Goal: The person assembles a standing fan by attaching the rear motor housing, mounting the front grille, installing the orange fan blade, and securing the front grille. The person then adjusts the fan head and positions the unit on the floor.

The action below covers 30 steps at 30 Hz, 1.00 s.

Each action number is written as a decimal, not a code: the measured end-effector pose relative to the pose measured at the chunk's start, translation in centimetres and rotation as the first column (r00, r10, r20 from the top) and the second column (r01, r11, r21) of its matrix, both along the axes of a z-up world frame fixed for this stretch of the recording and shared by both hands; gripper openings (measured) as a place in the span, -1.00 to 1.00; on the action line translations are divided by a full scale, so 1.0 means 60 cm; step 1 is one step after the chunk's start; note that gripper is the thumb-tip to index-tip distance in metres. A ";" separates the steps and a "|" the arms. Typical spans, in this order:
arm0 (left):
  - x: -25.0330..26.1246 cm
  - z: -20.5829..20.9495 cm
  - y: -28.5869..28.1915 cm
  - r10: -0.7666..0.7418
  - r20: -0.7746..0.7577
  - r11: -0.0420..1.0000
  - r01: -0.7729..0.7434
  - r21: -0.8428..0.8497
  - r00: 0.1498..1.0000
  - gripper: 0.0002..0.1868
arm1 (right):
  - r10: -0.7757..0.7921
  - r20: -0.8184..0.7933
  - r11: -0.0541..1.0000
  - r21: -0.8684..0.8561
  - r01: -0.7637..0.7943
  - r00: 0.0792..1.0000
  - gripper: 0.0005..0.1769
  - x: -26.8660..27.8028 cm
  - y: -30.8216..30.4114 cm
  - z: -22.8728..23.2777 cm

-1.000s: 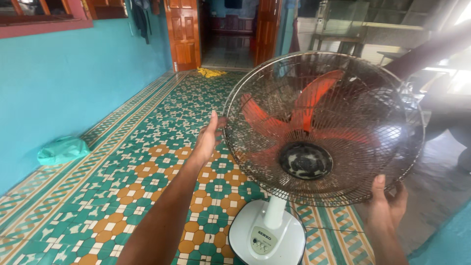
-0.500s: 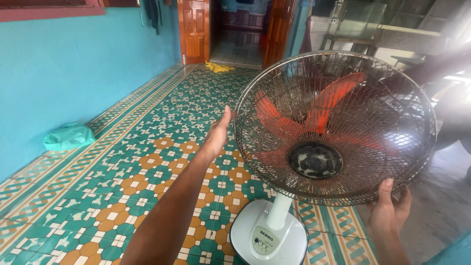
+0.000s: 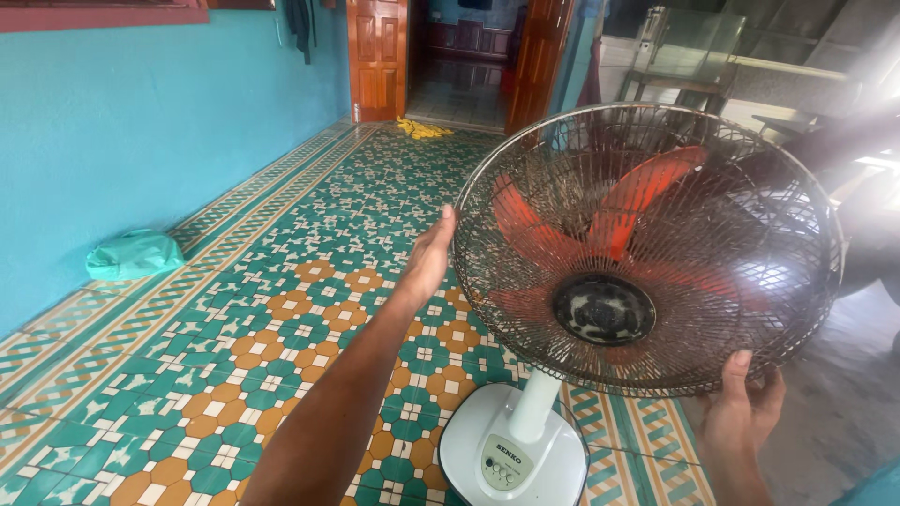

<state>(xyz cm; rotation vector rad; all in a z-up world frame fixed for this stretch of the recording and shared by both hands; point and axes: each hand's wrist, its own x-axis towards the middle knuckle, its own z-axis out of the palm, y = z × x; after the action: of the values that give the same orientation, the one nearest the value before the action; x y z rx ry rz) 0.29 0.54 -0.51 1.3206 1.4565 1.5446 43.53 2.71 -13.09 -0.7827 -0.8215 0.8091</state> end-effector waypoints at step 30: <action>-0.016 -0.072 0.063 0.062 0.108 0.986 -0.077 0.146 0.992 -0.35 | 0.034 0.003 0.999 0.016 -0.034 0.999 -0.14 0.000 -0.013 0.014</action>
<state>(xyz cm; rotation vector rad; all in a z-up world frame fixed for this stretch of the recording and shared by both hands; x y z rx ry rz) -0.65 4.31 -4.86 1.2661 1.3579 1.7712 43.53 1.93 -12.28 -0.7571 -0.8444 0.8305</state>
